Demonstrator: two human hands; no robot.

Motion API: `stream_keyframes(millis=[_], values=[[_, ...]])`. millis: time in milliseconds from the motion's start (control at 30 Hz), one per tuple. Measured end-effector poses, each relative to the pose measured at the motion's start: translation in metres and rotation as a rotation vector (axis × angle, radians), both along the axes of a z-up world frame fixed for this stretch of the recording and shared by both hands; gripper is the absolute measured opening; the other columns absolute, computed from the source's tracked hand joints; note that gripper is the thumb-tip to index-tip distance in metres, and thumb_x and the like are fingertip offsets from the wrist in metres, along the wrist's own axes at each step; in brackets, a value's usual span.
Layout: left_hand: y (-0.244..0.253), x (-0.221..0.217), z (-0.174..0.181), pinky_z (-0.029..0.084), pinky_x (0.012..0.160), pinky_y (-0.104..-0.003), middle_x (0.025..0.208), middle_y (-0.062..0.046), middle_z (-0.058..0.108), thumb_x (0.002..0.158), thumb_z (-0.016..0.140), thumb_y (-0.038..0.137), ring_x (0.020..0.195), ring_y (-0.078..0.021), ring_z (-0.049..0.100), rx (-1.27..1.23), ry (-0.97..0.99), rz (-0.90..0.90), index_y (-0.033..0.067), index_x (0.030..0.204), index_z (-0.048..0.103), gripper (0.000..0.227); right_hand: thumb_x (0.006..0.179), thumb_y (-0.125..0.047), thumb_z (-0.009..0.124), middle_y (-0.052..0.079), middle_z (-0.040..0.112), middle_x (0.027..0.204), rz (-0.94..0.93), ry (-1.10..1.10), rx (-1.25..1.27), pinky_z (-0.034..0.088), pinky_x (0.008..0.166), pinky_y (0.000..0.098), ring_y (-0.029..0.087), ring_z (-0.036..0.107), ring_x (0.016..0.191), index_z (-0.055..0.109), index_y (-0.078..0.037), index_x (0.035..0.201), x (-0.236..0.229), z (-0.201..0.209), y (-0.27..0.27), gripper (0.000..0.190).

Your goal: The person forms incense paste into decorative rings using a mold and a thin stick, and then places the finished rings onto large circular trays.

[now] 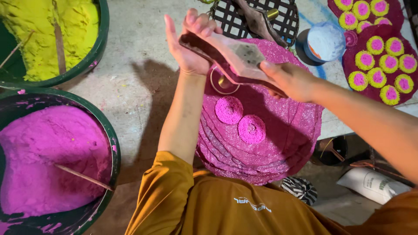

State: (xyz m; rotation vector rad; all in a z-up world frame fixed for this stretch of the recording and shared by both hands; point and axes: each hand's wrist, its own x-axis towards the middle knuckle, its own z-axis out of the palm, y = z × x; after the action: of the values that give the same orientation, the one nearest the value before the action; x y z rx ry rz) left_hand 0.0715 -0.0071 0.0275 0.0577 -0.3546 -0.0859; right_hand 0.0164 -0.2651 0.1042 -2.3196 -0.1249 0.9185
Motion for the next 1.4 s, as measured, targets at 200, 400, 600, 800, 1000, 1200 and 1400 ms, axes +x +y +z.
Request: stream_keyframes(millis=[200, 400, 600, 800, 1000, 1200, 1400], values=[[0.008, -0.001, -0.023, 0.045, 0.088, -0.038, 0.077, 0.005, 0.044, 0.1, 0.045, 0.064, 0.077, -0.0138, 0.048, 0.026, 0.04, 0.043, 0.0174, 0.091, 0.048, 0.048, 0.095, -0.074, 0.024, 0.009, 0.062, 0.064, 0.016, -0.021, 0.021, 0.055, 0.06, 0.0378, 0.02, 0.063, 0.058, 0.064, -0.002, 0.076, -0.007, -0.008, 0.015, 0.084], [-0.024, 0.007, -0.04, 0.044, 0.085, -0.038, 0.074, 0.005, 0.04, 0.1, 0.046, 0.054, 0.074, -0.0139, 0.044, -0.033, 0.13, 0.035, 0.018, 0.087, 0.045, 0.038, 0.096, -0.073, 0.023, 0.012, 0.063, 0.064, 0.029, -0.119, -0.168, 0.053, 0.064, 0.0403, 0.023, 0.065, 0.061, 0.066, -0.002, 0.082, -0.002, 0.001, -0.001, 0.084], [-0.018, 0.033, -0.032, 0.044, 0.078, -0.039, 0.069, 0.004, 0.036, 0.099, 0.047, 0.051, 0.068, -0.0153, 0.041, 0.056, 0.043, 0.083, 0.0167, 0.082, 0.044, 0.038, 0.098, -0.072, 0.028, 0.013, 0.064, 0.07, 0.05, -0.402, -0.068, 0.048, 0.067, 0.0437, 0.029, 0.064, 0.069, 0.068, -0.003, 0.098, 0.001, -0.012, 0.001, 0.08], [0.011, 0.032, -0.027, 0.042, 0.071, -0.036, 0.065, 0.004, 0.033, 0.099, 0.048, 0.052, 0.061, -0.0139, 0.037, 0.107, 0.024, 0.114, 0.016, 0.08, 0.043, 0.041, 0.103, -0.066, 0.027, 0.015, 0.061, 0.07, 0.092, -0.443, 0.101, 0.048, 0.066, 0.0445, 0.029, 0.062, 0.067, 0.063, 0.0, 0.093, 0.0, -0.04, 0.018, 0.076], [-0.003, 0.011, -0.041, 0.041, 0.066, -0.035, 0.063, 0.007, 0.035, 0.099, 0.046, 0.051, 0.058, -0.0119, 0.037, 0.008, 0.192, 0.085, 0.0174, 0.078, 0.044, 0.04, 0.106, -0.062, 0.026, 0.014, 0.063, 0.067, 0.034, -0.179, -0.075, 0.05, 0.066, 0.044, 0.028, 0.063, 0.064, 0.065, 0.0, 0.086, -0.003, -0.034, 0.013, 0.076], [-0.041, 0.017, -0.049, 0.047, 0.087, -0.041, 0.083, -0.007, 0.061, 0.095, 0.043, 0.053, 0.084, -0.0233, 0.058, 0.167, 0.266, 0.041, 0.0067, 0.091, 0.062, 0.051, 0.101, -0.064, 0.036, 0.009, 0.06, 0.07, -0.044, -0.304, -0.078, 0.044, 0.06, 0.0378, 0.02, 0.057, 0.065, 0.067, -0.006, 0.096, -0.001, -0.009, -0.04, 0.066], [-0.026, -0.048, -0.05, 0.04, 0.107, -0.05, 0.126, -0.021, 0.057, 0.088, 0.077, 0.049, 0.12, -0.0394, 0.05, 2.096, -0.157, 0.714, -0.0007, 0.13, 0.056, 0.068, 0.105, -0.074, 0.031, 0.002, 0.049, 0.067, -0.205, -0.418, 0.479, 0.037, 0.053, 0.0308, 0.014, 0.049, 0.06, 0.057, -0.003, 0.089, -0.034, -0.033, -0.076, 0.078]])
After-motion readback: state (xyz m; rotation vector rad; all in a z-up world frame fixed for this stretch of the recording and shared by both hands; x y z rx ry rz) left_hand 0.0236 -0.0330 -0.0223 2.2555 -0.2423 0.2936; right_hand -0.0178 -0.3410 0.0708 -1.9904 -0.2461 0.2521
